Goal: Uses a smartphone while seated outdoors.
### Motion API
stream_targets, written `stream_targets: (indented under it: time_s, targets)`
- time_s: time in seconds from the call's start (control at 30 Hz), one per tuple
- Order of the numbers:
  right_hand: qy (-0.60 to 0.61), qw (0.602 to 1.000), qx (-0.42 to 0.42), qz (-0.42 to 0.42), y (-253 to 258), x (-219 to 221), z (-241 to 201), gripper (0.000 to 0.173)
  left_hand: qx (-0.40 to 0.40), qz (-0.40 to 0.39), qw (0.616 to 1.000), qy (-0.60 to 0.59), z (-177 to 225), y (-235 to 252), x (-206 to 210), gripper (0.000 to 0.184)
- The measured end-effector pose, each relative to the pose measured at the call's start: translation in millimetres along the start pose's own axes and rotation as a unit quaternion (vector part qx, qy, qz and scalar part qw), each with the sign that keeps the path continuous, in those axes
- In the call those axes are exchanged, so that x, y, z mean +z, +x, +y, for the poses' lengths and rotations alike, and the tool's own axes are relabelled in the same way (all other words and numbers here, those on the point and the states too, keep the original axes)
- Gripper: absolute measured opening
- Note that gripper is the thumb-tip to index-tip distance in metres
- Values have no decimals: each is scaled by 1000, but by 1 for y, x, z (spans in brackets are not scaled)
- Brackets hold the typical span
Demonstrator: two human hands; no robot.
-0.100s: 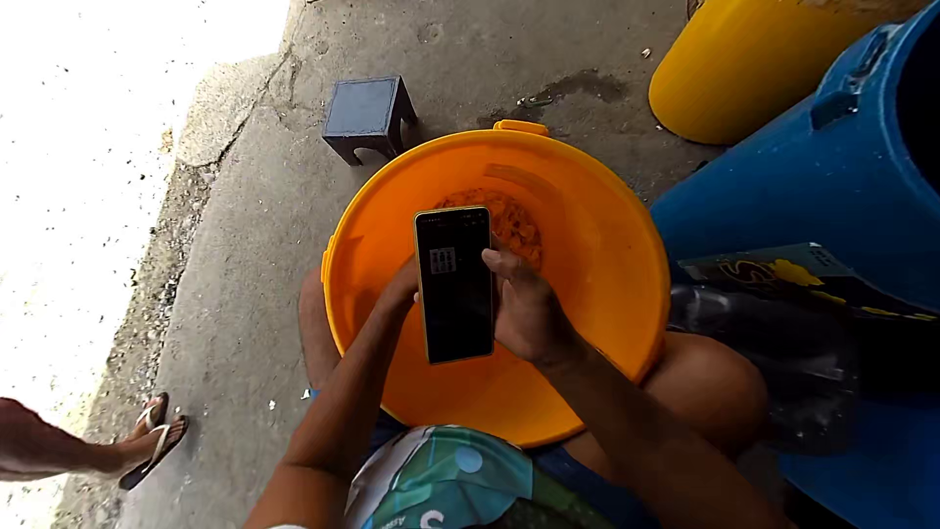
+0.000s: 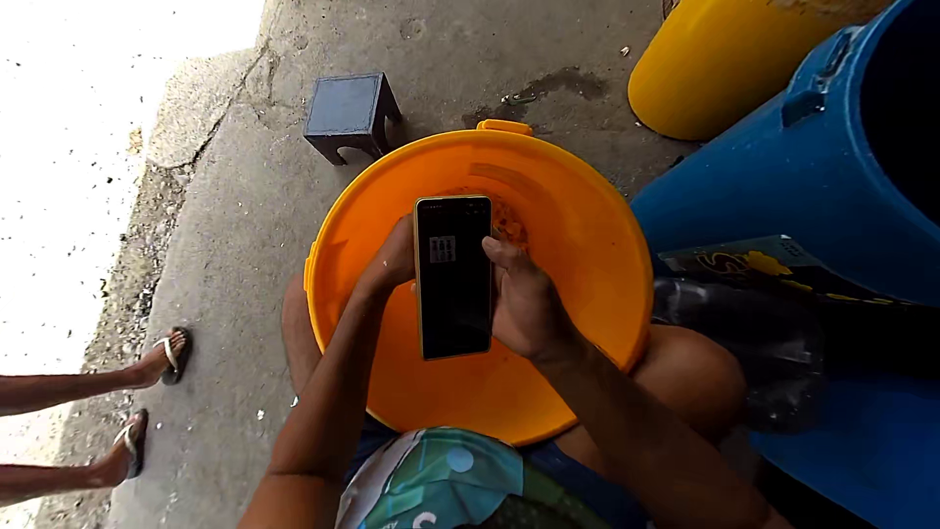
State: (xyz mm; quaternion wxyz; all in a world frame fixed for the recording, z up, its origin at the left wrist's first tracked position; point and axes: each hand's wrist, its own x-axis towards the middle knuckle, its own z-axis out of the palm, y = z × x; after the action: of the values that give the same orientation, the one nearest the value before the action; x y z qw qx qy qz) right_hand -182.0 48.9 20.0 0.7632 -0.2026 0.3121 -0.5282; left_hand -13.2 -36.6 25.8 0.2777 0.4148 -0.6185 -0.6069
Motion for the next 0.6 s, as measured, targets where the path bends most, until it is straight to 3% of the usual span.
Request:
stream_targets:
  time_s: [0.03,0.1,0.23,0.4,0.5,0.6]
  targets:
    - [-2,1000,-8,10,2,-2,-3,50,48,-3,999,-11,-6,13,-6,12]
    - [-8,999,-23,27,7,-7,-8,50,106,-16,990,-87,-10,29,-13,34]
    - [-11,997,-54,49,12,-18,-22,47,83,-52,976,-197,11,39,2,65]
    - [6,998,-51,46,11,-26,-37,50,85,-126,971,-185,21,60,27,70]
    - [1,999,-44,11,6,-30,-41,55,53,-184,947,-260,23,80,40,81]
    - [-5,998,-65,-8,5,-38,-45,54,25,-194,937,-288,31,91,50,81]
